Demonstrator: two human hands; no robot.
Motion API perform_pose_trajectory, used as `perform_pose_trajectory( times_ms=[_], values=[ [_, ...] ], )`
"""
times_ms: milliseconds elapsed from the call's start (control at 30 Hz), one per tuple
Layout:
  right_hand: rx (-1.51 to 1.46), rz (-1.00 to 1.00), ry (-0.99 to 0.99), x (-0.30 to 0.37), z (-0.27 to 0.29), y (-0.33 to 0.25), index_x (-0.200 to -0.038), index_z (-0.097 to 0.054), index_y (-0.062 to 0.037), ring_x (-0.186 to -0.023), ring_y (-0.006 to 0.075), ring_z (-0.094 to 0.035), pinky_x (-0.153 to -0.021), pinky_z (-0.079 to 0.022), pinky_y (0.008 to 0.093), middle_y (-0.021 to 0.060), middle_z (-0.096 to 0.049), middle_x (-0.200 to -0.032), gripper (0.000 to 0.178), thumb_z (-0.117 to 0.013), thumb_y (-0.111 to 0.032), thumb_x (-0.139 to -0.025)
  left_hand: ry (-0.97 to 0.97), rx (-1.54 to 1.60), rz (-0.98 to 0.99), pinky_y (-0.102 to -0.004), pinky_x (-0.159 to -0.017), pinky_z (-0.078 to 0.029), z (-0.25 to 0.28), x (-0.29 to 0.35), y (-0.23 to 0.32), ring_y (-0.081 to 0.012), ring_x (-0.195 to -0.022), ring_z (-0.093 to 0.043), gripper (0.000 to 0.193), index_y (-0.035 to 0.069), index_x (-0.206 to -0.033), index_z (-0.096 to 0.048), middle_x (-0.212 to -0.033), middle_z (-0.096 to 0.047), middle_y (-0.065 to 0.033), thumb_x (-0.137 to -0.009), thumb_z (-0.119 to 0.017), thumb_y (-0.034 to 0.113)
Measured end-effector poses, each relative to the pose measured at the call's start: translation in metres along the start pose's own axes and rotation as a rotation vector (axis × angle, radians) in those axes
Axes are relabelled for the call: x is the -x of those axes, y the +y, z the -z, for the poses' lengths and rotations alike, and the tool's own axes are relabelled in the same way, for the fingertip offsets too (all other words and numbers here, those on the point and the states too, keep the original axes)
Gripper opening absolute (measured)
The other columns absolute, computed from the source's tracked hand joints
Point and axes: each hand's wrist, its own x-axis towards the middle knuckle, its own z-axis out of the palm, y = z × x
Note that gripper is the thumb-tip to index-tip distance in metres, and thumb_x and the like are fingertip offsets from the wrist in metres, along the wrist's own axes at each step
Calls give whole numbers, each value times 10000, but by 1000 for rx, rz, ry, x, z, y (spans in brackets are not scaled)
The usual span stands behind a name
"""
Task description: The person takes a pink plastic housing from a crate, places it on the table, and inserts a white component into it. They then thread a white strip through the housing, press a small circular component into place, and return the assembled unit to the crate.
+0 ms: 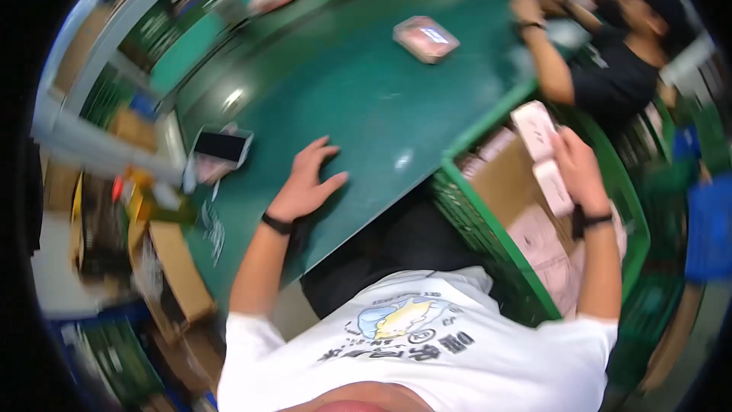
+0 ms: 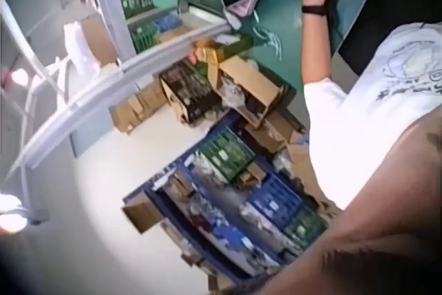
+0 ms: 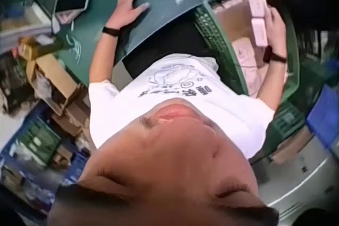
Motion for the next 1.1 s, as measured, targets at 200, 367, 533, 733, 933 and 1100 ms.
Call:
perform_pose_trajectory(
  times_ms=[200,367,533,733,933,1100],
  values=[
    [7,699,-213,-44,-78,-202,-997,-645,-48,-718,390,-698,-671,-541,480,224,-650,-799,262,-660,-274,-1128,217,518,471,-490,-1207,-483,51,53,34,-366,-1404,-635,573,24,-1571,-569,-1553,-662,-224,-1174,-637,431],
    [199,1146,-511,-30,-230,-297,-1042,-725,-126,-865,333,-836,-664,-637,536,123,-818,-1009,189,-795,-260,-928,754,463,621,-444,-1159,-514,31,134,25,-288,-1361,-675,640,3,-1620,-534,-1542,-680,-193,-1238,-441,508],
    [-70,1376,-317,16,-320,-308,-1008,-756,-102,-882,332,-813,-681,-630,483,134,-764,-954,163,-758,-256,-953,747,196,658,-446,-1243,-458,5,208,17,-340,-1453,-574,556,-66,-1634,-464,-1595,-564,-235,-1178,-633,204],
    [-193,1002,232,-26,-95,-192,-1003,-763,-107,-822,315,-752,-732,-625,441,115,-731,-892,174,-784,-273,-958,688,123,602,-474,-1257,-461,9,194,35,-383,-1488,-565,640,-89,-1673,-412,-1674,-505,-282,-1165,-667,204],
    [277,-621,261,62,76,202,-1210,-790,57,-1198,453,-761,-1022,-598,458,290,-807,-1187,346,-651,-209,-1037,704,-67,649,-506,-1245,-470,5,180,32,-444,-1478,-576,653,-99,-1666,-418,-1635,-518,-329,-1162,-671,231],
    [681,-990,353,176,60,311,-1204,-787,61,-1213,480,-762,-1111,-599,518,376,-747,-1301,361,-720,-198,-963,720,-46,645,-507,-1235,-480,4,183,32,-449,-1467,-583,634,-99,-1658,-434,-1616,-533,-331,-1165,-661,229]
  ],
)
